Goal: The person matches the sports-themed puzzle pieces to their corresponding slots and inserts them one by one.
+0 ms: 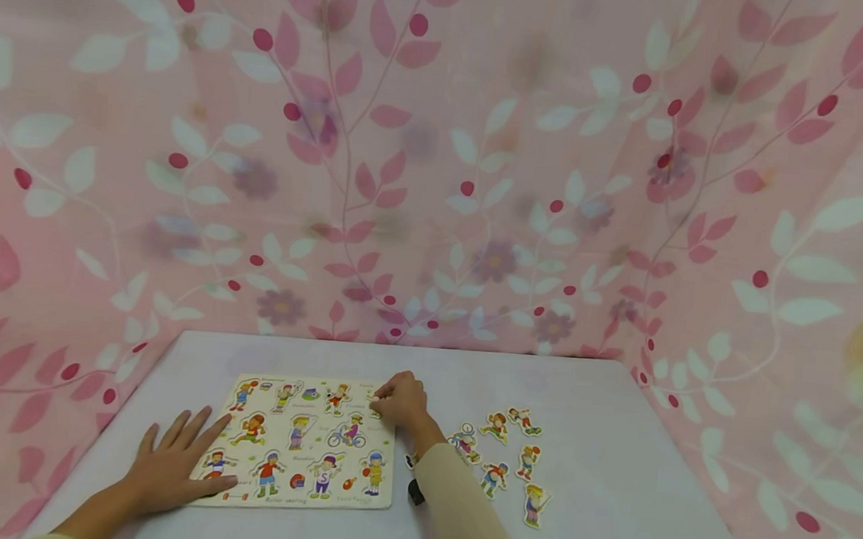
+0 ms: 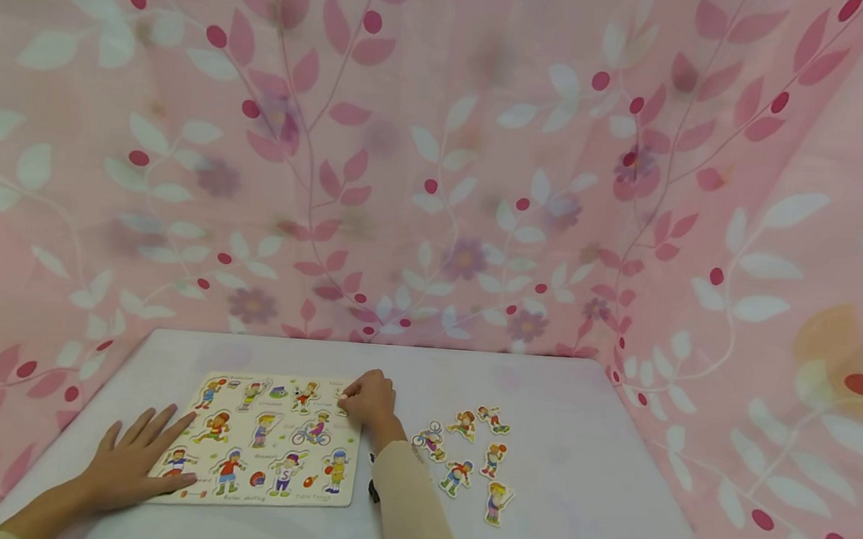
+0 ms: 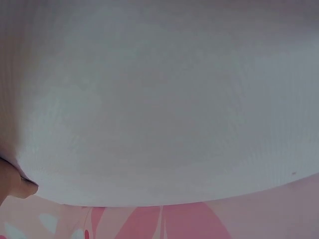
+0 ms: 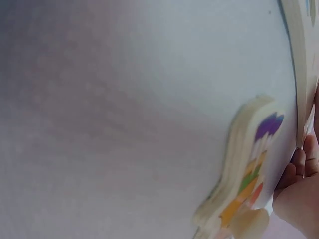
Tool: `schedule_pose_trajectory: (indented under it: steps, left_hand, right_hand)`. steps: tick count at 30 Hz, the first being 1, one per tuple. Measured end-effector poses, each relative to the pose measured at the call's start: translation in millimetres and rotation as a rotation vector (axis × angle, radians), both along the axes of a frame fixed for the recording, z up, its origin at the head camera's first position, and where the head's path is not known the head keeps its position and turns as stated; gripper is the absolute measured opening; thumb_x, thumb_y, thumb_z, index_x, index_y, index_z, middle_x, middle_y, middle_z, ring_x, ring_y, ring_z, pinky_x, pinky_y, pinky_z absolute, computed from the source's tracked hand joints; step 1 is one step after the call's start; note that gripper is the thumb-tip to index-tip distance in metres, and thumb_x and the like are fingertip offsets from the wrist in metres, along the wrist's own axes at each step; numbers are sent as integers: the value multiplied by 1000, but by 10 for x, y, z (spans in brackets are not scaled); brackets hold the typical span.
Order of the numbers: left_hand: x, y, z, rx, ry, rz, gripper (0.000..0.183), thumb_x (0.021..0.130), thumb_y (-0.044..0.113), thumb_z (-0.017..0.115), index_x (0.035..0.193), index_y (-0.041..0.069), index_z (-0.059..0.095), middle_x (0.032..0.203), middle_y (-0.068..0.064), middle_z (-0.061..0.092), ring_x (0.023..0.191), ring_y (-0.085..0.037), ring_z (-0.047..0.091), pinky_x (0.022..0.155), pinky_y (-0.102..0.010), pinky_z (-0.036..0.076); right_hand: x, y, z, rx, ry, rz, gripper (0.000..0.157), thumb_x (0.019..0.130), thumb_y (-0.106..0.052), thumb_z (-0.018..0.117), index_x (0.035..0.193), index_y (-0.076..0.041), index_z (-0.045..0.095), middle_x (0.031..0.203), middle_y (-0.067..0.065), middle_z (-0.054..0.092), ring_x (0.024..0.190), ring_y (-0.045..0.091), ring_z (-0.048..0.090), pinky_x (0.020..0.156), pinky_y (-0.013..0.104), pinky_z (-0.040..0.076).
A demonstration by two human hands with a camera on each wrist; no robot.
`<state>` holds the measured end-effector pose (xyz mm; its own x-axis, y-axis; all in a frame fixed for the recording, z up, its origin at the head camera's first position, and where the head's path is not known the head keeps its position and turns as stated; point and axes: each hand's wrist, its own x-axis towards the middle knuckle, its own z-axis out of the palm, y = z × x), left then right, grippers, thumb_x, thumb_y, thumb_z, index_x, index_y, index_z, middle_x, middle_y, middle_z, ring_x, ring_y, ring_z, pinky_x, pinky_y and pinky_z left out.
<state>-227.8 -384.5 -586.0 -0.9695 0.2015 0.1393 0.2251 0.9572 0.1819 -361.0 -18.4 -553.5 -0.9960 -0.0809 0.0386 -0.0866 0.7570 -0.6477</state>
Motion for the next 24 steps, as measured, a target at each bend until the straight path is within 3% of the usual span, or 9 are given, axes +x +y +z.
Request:
schedule_pose_trajectory:
  steps: [7,15,20,22,24]
  left_hand:
    - [94,-66,-3,-2,9,9,96,77,73,64,153,22,34,156,-23,32,139,-51,24,104,-77,7]
    - [219,-73,-202,29,13,17,95,77,74,64,154,29,32,156,-21,32,139,-49,26,104,-77,6]
    - [107,-69,-112,43,48,15,96,76,73,65,154,27,32,156,-21,32,141,-49,23,106,-76,4]
    - [50,-44,-87,32,60,11,95,76,74,64,153,26,34,156,-21,32,141,-49,24,106,-76,6]
    - [21,-4,-89,26,60,8,95,75,75,64,151,24,37,156,-21,33,140,-50,24,106,-76,7]
  right_hand:
    - [78,-68,39,109,-57,79,17,80,-35,81,75,-24,69,111,4,54,101,25,50,92,43,44]
    - [155,-44,40,206,-119,166,18,82,-34,79,77,-25,64,110,5,48,101,26,45,90,43,41]
    - [10,-53,146,210,-123,165,18,82,-35,79,79,-24,65,109,5,46,100,24,42,89,42,41]
    - [-55,-19,192,215,-137,176,23,80,-38,80,90,-22,67,113,6,48,104,25,43,93,43,43]
    - [-81,53,234,213,-154,197,39,80,-44,79,107,-18,66,120,9,49,109,27,46,98,46,44]
